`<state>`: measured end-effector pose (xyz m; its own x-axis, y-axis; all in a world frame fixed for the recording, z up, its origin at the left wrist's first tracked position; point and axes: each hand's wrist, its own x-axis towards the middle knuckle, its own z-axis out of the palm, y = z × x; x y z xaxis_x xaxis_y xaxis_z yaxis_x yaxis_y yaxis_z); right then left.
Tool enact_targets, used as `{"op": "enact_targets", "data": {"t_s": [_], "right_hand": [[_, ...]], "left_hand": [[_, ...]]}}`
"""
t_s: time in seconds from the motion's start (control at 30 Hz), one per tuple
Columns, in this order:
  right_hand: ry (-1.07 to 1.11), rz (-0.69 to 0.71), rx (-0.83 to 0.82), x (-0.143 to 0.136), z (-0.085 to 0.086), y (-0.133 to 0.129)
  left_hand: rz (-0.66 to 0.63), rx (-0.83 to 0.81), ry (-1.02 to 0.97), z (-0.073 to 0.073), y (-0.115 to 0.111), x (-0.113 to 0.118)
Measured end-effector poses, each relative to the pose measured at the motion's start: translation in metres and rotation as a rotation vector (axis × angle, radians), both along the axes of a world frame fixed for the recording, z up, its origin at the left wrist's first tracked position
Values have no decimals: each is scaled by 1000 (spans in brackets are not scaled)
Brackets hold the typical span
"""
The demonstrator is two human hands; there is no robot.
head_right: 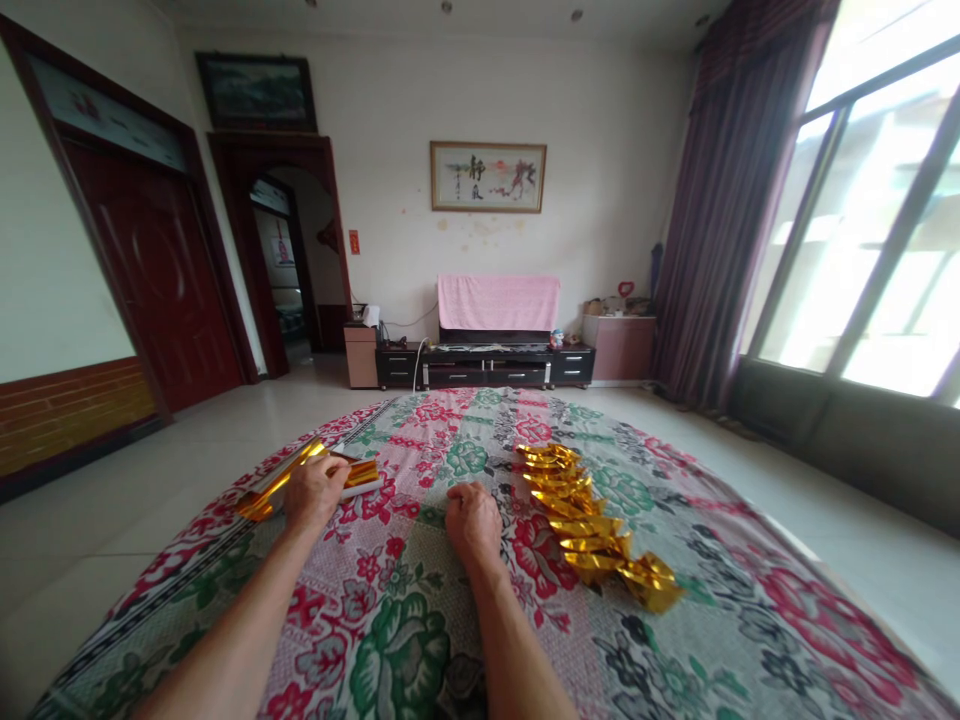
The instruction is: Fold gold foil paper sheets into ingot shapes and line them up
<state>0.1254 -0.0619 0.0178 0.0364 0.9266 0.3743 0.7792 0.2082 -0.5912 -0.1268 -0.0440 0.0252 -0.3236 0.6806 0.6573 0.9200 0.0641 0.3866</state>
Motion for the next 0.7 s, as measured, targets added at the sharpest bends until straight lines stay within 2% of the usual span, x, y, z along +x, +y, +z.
{"op": "enact_targets", "data": {"t_s": [0.5, 0.7], "right_hand": [[-11, -10, -19, -1, 1, 1], [-10, -4, -26, -1, 4, 0]], "left_hand": [[-84, 76, 136, -10, 7, -5], [-101, 184, 166, -13, 11, -7]]}}
